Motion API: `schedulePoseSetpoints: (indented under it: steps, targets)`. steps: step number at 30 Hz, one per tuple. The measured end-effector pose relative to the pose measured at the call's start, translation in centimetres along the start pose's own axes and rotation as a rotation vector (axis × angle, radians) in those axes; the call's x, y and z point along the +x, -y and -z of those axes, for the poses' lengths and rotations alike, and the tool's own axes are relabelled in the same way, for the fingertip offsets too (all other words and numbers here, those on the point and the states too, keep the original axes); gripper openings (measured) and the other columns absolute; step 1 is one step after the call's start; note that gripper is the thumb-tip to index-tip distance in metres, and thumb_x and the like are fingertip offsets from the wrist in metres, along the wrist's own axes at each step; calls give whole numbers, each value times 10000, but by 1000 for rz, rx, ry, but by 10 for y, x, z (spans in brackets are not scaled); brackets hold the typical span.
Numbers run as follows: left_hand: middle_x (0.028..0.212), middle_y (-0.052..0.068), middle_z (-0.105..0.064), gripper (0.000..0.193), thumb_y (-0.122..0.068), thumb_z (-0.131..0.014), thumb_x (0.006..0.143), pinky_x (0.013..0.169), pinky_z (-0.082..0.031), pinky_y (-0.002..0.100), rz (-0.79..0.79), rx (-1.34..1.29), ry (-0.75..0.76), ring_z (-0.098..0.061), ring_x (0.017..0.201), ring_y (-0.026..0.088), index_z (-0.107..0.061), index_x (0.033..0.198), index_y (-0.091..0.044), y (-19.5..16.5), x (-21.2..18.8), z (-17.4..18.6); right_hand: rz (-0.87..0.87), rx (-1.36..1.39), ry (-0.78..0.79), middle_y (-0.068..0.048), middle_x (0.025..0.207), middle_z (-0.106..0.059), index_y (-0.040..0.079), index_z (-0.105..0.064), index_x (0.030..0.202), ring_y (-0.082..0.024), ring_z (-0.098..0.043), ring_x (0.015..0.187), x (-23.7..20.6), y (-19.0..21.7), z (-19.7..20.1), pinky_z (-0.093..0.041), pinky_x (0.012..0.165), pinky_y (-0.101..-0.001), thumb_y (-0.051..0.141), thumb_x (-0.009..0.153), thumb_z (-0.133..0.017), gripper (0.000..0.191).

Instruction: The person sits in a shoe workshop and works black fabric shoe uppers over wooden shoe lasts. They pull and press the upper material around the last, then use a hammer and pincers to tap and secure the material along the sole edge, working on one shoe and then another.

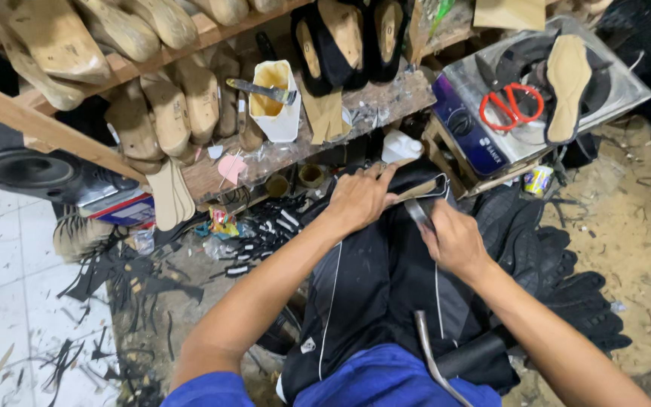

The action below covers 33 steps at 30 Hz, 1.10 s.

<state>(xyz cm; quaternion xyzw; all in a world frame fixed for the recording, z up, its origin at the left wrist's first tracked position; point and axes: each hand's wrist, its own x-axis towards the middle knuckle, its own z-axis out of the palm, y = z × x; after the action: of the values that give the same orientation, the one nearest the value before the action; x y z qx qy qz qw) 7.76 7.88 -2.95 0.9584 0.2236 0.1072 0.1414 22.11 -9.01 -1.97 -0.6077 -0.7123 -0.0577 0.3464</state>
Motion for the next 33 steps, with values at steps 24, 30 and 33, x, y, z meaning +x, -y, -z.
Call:
schedulePoseSetpoints:
  steps: [24, 30, 33]
  targets:
    - [1436, 141, -611, 626, -132, -827, 788, 1086, -477, 395, 56, -638, -142, -576, 1331, 340, -614, 1376, -97, 9, -95, 60, -615, 574, 244, -148, 783, -619, 11, -553, 1018, -291, -619, 728, 1, 83, -35, -516, 715, -366, 180, 983, -639, 193]
    - [1432, 139, -619, 611, -90, -797, 790, 1074, -493, 396, 76, -648, -163, -594, 1317, 340, -626, 1376, -120, 5, -92, 59, -290, 270, 211, -243, 939, -543, -71, -466, 1044, -466, -593, 814, 5, 88, -26, -476, 703, -494, 45, 932, -607, 214]
    - [1433, 134, -622, 628, -57, -769, 778, 1074, -505, 391, 45, -629, -193, -589, 1336, 339, -617, 1384, -120, 3, -92, 60, -325, 153, 323, -246, 956, -541, -48, -480, 978, -471, -604, 864, 6, 92, -16, -489, 730, -524, 53, 887, -644, 213]
